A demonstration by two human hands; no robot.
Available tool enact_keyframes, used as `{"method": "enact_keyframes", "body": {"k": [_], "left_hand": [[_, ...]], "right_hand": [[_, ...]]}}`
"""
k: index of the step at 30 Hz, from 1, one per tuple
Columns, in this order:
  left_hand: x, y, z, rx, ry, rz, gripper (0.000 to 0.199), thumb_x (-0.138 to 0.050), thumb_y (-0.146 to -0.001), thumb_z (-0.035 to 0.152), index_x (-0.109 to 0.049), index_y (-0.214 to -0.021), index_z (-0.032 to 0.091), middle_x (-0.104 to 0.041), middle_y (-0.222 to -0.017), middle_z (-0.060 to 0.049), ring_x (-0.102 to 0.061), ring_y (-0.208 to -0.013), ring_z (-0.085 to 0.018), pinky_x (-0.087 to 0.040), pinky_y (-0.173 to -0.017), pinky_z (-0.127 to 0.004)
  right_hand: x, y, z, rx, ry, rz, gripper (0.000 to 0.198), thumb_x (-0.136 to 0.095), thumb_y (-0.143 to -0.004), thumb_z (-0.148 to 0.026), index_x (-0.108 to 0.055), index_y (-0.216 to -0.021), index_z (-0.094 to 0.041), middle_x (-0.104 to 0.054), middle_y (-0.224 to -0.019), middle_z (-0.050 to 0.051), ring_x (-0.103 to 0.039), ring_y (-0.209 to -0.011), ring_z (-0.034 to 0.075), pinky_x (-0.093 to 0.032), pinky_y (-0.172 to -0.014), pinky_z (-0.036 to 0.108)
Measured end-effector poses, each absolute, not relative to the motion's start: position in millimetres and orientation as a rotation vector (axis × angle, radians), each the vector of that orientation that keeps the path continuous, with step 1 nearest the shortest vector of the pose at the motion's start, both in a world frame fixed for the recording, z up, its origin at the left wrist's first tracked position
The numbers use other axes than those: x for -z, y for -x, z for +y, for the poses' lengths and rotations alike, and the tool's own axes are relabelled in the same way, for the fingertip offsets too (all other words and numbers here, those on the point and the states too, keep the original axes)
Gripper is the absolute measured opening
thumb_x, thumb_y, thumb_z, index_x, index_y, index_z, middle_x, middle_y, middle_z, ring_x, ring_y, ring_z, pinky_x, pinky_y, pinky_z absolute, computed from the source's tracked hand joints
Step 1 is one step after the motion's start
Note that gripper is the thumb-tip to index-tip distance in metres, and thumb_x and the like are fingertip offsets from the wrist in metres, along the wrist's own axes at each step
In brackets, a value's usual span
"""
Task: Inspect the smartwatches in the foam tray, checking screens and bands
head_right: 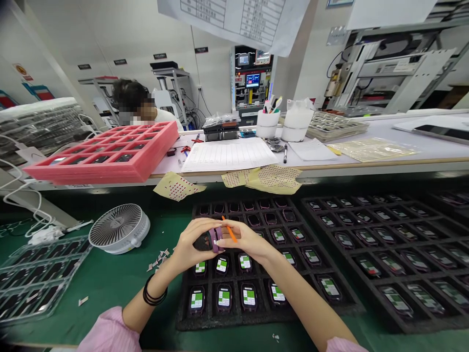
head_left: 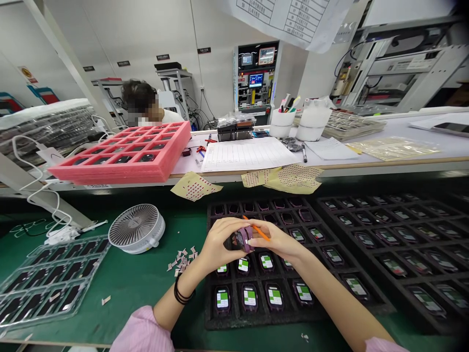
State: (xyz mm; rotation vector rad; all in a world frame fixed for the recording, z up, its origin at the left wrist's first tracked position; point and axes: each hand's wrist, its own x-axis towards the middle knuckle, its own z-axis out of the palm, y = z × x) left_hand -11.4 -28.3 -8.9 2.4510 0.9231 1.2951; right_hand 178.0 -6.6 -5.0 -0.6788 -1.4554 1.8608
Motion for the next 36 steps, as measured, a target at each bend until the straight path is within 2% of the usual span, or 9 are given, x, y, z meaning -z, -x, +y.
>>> {"method": "enact_keyframes", "body": {"k": [6, 9, 15, 18, 22, 24, 28, 32, 36], "left_hand": [[6, 8, -31, -1.342, -2.482, 0.899, 0.047, -0.07, -0.072, 0.022, -0.058, -0.117, 0.023, -0.067, -0.111, -0.01, -0.061, -0.105, -0.026, -0.047, -0.09, -0.042], [6, 8, -32, -1.317, -2.468, 0.914, 0.046, -0.07, -0.071, 0.024, -0.059, -0.116, 0.024, -0.068, -0.111, -0.009, -0.061, -0.105, -0.026, -0.047, -0.09, -0.043], [6, 9, -31, -1.342, -2.451, 0.895, 0.048, -0.073, -0.069, 0.023, -0.06, -0.115, 0.023, -0.068, -0.109, -0.009, -0.061, -0.106, -0.027, -0.048, -0.091, -0.044], [4, 11, -31, -1.376, -2.413, 0.923, 0.051, -0.075, -0.067, 0.02, -0.059, -0.116, 0.023, -0.067, -0.113, -0.01, -0.057, -0.115, -0.028, -0.046, -0.096, -0.046], [0, 13, -32, -1.378, -2.306, 0.977, 0.049, -0.074, -0.07, 0.021, -0.058, -0.116, 0.021, -0.064, -0.12, -0.011, -0.057, -0.116, -0.027, -0.047, -0.098, -0.046], [-1, 13, -34, -1.355, -2.259, 1.003, 0.048, -0.074, -0.072, 0.023, -0.058, -0.117, 0.02, -0.064, -0.12, -0.012, -0.061, -0.111, -0.026, -0.049, -0.096, -0.044], [-1, 11, -36, -1.316, -2.22, 1.053, 0.051, -0.073, -0.071, 0.021, -0.057, -0.12, 0.019, -0.065, -0.119, -0.012, -0.062, -0.109, -0.025, -0.052, -0.092, -0.039], [0, 11, -36, -1.306, -2.204, 1.085, 0.051, -0.074, -0.07, 0.022, -0.058, -0.119, 0.02, -0.066, -0.118, -0.011, -0.064, -0.106, -0.025, -0.056, -0.085, -0.035], [2, 12, -36, -1.312, -2.217, 1.094, 0.052, -0.074, -0.07, 0.021, -0.058, -0.12, 0.02, -0.066, -0.118, -0.01, -0.064, -0.105, -0.024, -0.056, -0.084, -0.034]], "right_hand": [[0, -172, -14, -1.874, 0.681, -1.389, 0.046, -0.083, -0.058, -0.026, -0.065, -0.1, -0.02, -0.068, -0.093, 0.002, -0.063, -0.093, 0.019, -0.048, -0.087, 0.034], [-1, -170, -18, -1.868, 0.691, -1.379, 0.045, -0.082, -0.058, -0.029, -0.064, -0.098, -0.02, -0.068, -0.091, 0.002, -0.063, -0.091, 0.02, -0.05, -0.083, 0.034], [-2, -168, -17, -1.749, 0.709, -1.498, 0.044, -0.08, -0.062, -0.037, -0.063, -0.099, -0.021, -0.067, -0.094, 0.003, -0.063, -0.095, 0.021, -0.049, -0.088, 0.037], [-5, -171, -16, -1.505, 0.735, -1.532, 0.041, -0.072, -0.072, -0.045, -0.062, -0.105, -0.023, -0.069, -0.095, 0.004, -0.065, -0.095, 0.022, -0.049, -0.09, 0.039], [-7, -186, -24, -0.9, 0.731, -1.52, 0.038, -0.043, -0.092, -0.049, -0.061, -0.115, -0.025, -0.072, -0.09, 0.006, -0.068, -0.082, 0.022, -0.05, -0.086, 0.042], [-6, -193, -30, -0.751, 0.667, -1.559, 0.042, -0.035, -0.094, -0.049, -0.068, -0.106, -0.025, -0.073, -0.083, 0.007, -0.068, -0.071, 0.023, -0.053, -0.075, 0.042], [-3, -196, -38, -0.688, 0.549, -1.592, 0.047, -0.035, -0.095, -0.042, -0.075, -0.079, -0.023, -0.071, -0.066, 0.008, -0.066, -0.059, 0.024, -0.051, -0.057, 0.039], [-1, -193, -38, -0.696, 0.501, -1.567, 0.046, -0.037, -0.095, -0.039, -0.074, -0.074, -0.022, -0.07, -0.061, 0.008, -0.064, -0.053, 0.022, -0.05, -0.05, 0.037], [-1, -192, -36, -0.634, 0.473, -1.566, 0.045, -0.036, -0.096, -0.033, -0.073, -0.075, -0.019, -0.07, -0.061, 0.008, -0.064, -0.053, 0.021, -0.05, -0.05, 0.036]]}}
